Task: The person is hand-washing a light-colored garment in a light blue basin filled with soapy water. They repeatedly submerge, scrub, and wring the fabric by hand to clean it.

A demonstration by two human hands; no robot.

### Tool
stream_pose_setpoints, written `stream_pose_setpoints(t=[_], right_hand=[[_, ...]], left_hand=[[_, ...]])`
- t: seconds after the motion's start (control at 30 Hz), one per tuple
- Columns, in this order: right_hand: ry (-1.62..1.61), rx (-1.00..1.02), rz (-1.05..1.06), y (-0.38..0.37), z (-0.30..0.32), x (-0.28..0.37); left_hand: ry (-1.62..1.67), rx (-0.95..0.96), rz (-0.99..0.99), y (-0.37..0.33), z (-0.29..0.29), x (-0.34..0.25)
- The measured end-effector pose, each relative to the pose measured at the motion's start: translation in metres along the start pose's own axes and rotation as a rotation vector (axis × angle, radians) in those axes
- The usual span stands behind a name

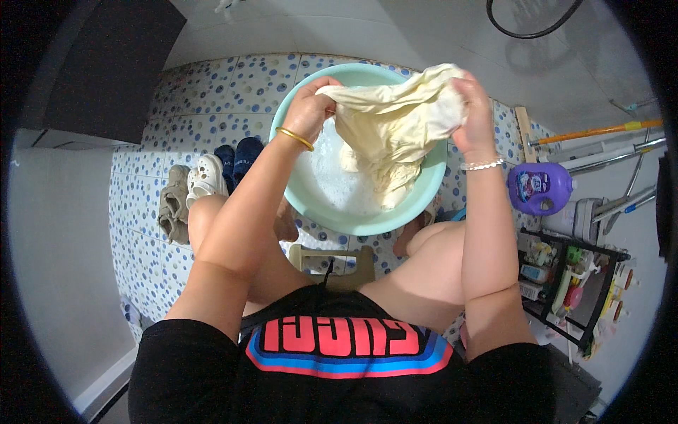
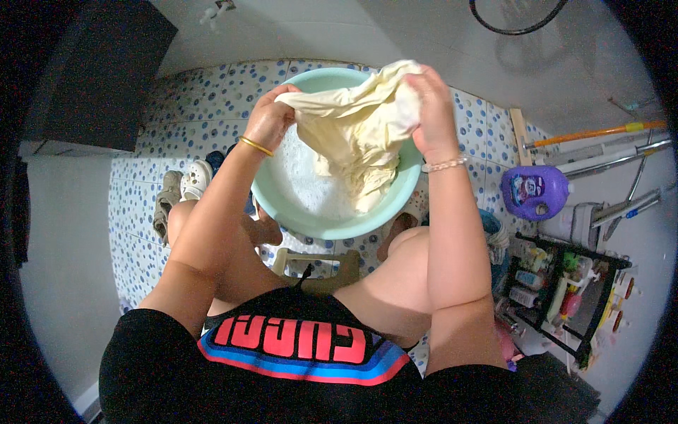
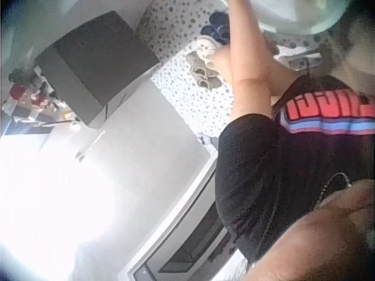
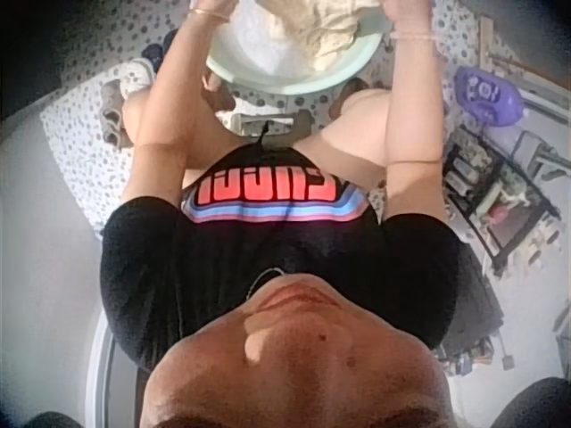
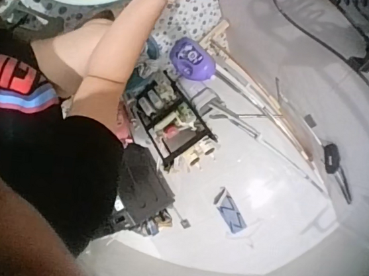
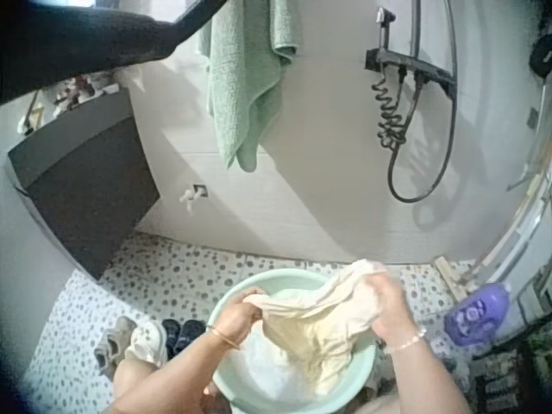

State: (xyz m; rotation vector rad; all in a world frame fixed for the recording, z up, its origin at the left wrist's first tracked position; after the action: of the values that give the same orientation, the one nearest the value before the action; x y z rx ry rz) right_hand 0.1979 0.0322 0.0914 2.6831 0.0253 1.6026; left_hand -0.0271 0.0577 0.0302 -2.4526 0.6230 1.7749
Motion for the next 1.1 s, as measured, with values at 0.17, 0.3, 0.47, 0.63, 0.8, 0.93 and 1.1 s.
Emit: stream_pose_setpoints(t=[0.17, 0.3, 0.47, 0.63, 0.8, 0.93, 1.1], right_hand=[[1.321, 0.553, -0.049, 0.005, -0.027, -0.053], [1.419, 0.481, -0.216, -0.005, -0.02, -0.074], [0.602, 0.249, -0.215, -0.015, 0.001, -0.067], [-0.045, -0.181, -0.066, -0.018, 0.002, -0.061], [0.249, -0.462, 0.051, -0.031, 0.024, -0.072], [0.781, -0.089, 0.254, 0.0, -0.055, -0.073], [1.282, 0.08, 0.522, 0.019, -0.097, -0.098]], left_hand=[[0.578, 0.153, 0.177, 0.005, -0.008, -0.012], [0.54, 0.109, 0.154, 0.003, -0.01, -0.025], [0.233, -0.054, -0.009, -0.002, 0.006, -0.024], [-0.983, 0.159, -0.22, 0.002, 0.001, -0.011], [-0.549, 0.178, -0.059, 0.009, -0.016, -0.009], [0.399, -0.049, 0.12, -0.002, -0.012, 0.023], [1.279, 0.524, -0.018, -0.007, -0.022, 0.07]])
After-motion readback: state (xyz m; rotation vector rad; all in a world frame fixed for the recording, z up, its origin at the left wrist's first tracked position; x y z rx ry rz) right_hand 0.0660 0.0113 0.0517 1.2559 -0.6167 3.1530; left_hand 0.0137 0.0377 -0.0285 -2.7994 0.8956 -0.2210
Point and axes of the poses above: each hand's wrist, its own y-axis away from the middle knuckle, its own z-axis out of the back of the hand, x = y × z, the point moved 4 cm from there along -y, towards the middle knuckle, and after that the axes turned 3 degrees about x, right-handed, at the moved point
